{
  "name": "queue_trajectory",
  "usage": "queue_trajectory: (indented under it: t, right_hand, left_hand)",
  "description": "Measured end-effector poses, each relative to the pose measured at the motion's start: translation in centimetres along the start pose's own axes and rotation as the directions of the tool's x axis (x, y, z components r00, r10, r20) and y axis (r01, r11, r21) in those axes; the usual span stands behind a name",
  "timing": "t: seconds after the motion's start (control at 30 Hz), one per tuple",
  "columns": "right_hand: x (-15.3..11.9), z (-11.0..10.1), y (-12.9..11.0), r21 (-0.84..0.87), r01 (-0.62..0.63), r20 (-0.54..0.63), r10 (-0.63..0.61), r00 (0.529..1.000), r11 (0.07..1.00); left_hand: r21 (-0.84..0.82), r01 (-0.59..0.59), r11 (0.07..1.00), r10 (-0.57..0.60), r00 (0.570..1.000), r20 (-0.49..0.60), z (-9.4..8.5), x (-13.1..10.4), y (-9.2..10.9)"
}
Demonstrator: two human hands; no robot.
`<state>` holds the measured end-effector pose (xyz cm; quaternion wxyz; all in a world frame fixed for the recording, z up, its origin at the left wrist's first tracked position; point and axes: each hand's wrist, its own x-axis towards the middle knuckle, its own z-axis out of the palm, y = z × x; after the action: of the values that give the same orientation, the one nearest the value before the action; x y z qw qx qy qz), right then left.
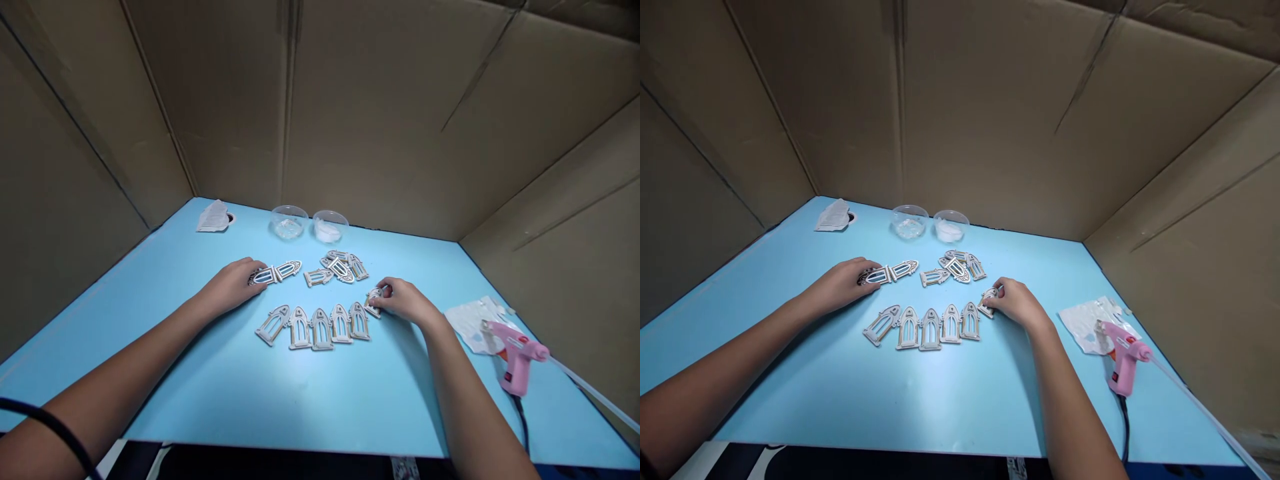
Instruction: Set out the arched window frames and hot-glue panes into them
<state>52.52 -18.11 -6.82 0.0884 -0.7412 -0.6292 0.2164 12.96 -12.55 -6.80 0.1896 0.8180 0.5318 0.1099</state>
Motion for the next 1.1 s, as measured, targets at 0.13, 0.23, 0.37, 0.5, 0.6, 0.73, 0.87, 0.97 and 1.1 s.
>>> queue_trajectory:
  t: [0.13,0.23,0.37,0.5,0.6,0.73,0.87,0.97,1.1]
  right_hand:
    - [0.7,0.5,0.1,0.015,0.035,-0.113,-0.033,0.993,0.999]
    - [1.3,1.3,-0.3,0.031,0.105,-0.199,-0.097,0.975,0.994]
    - [1.4,2.4,-1.4,0.076,0.239,-0.206,-0.219,0.954,0.968]
    - [1.1,3.4,-2.3,0.105,0.331,-0.186,-0.308,0.933,0.938]
    - [0.9,3.8,-2.8,0.12,0.375,-0.172,-0.353,0.92,0.919]
    - [0.6,3.6,-2.7,0.139,0.421,-0.12,-0.407,0.905,0.896]
    - [0.1,3.1,-2.6,0.145,0.433,-0.059,-0.429,0.901,0.89]
    - [-0.3,3.0,-3.0,0.095,0.401,-0.055,-0.398,0.916,0.911]
    - [-0.7,2.7,-3.4,0.013,0.324,-0.071,-0.322,0.944,0.946]
  left_hand:
    - [-0.103,-0.026,0.994,0.019,0.998,-0.066,0.2,0.2,-0.1]
    - [-0.2,-0.074,0.977,0.059,0.995,-0.078,0.5,0.3,-0.1]
    - [-0.322,-0.123,0.939,0.071,0.983,-0.17,1.0,0.2,0.2]
    - [-0.378,-0.113,0.919,0.063,0.988,-0.143,1.6,-0.1,0.6]
    - [-0.364,-0.126,0.923,0.09,0.989,-0.115,2.2,-0.1,0.7]
    - [-0.262,-0.238,0.935,0.188,0.961,-0.202,2.2,0.1,0.4]
    - [-0.108,-0.356,0.928,0.32,0.912,-0.256,2.1,0.2,-0.1]
    - [-0.081,-0.393,0.916,0.373,0.908,-0.191,2.5,0.2,-0.3]
    - [-0.073,-0.402,0.913,0.396,0.914,-0.087,2.9,0.3,-0.5]
